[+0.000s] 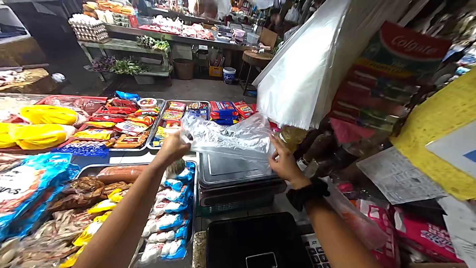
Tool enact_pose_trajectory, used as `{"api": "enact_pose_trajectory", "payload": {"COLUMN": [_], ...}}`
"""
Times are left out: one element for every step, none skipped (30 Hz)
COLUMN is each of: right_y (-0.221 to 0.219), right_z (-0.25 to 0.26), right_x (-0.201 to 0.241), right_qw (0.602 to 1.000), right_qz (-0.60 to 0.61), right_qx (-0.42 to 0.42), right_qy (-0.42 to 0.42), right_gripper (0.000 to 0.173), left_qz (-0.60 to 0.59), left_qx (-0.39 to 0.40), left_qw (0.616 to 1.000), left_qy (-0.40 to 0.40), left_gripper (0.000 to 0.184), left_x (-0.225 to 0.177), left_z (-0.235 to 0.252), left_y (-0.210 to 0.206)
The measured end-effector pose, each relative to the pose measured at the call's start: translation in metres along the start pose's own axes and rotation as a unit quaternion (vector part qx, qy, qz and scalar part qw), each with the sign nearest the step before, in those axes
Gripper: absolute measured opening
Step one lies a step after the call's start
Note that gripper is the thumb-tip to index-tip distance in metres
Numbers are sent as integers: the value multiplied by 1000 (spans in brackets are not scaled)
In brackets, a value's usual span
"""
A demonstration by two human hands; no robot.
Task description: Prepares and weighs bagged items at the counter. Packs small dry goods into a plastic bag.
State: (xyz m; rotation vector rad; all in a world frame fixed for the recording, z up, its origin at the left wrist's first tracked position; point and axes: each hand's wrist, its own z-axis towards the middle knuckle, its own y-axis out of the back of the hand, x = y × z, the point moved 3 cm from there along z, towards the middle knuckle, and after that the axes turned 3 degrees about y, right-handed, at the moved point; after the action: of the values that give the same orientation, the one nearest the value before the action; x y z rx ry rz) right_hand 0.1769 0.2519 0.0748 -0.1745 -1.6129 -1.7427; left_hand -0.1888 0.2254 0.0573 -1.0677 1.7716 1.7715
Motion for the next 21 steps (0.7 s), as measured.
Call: {"api": "enact_pose_trajectory", "payload": {"right_y": [-1,-3,-7,-11,-14,-17,-19,-20,-20,-20,-20,-18,-16,-14,-15,-21,-32,-49,-71,-94,-114], "right_z": [9,16,21,25,29,32,36,39,42,45,48,49,50,50,49,49,48,48,46,42,36], "right_x": [-17,-31,-40,-46,-49,-50,-51,-51,-51,-54,-55,-53,-44,-29,-10,10,29,44,53,59,62], "right_qw": [998,996,994,992,989,987,983,979,973,968,963,956,949,946,952,964,975,982,984,978,968], "right_qz": [11,14,5,-11,-30,-48,-66,-86,-108,-128,-147,-168,-192,-213,-218,-210,-196,-175,-148,-124,-106], "right_qx": [19,34,50,66,86,107,125,142,157,171,182,192,193,174,131,79,50,52,97,166,229], "right_qy": [-51,-84,-102,-110,-113,-114,-114,-119,-126,-131,-135,-144,-161,-173,-169,-139,-93,-44,-11,-1,-4], "right_gripper": [80,82,84,86,88,88,87,86,84,80,73,66,59,53,45,40,40,43,47,52,58], "left_qz": [-10,-14,-16,-19,-21,-22,-24,-23,-18,-12,-7,-3,-1,1,1,1,-3,-10,-17,-24,-31], "left_qx": [13,26,36,43,50,52,51,53,61,71,78,85,89,91,93,95,97,97,100,104,107], "left_qw": [1000,999,999,999,998,998,998,998,998,997,996,995,995,995,995,995,995,995,995,994,994], "left_qy": [-14,-23,-27,-26,-20,-17,-16,-19,-21,-28,-37,-43,-44,-41,-34,-25,-15,-7,-2,2,5], "left_gripper": [30,29,30,30,30,30,28,26,25,24,24,24,26,29,32,36,38,39,40,40,39], "left_x": [7,12,16,19,21,22,23,22,19,15,11,6,3,2,1,2,4,6,8,11,13], "left_z": [-11,-22,-33,-43,-52,-60,-67,-74,-80,-85,-90,-94,-96,-98,-98,-97,-95,-94,-93,-92,-92], "left_y": [-7,-15,-24,-33,-40,-47,-53,-57,-60,-64,-66,-69,-71,-73,-74,-76,-78,-80,-82,-83,-84]}}
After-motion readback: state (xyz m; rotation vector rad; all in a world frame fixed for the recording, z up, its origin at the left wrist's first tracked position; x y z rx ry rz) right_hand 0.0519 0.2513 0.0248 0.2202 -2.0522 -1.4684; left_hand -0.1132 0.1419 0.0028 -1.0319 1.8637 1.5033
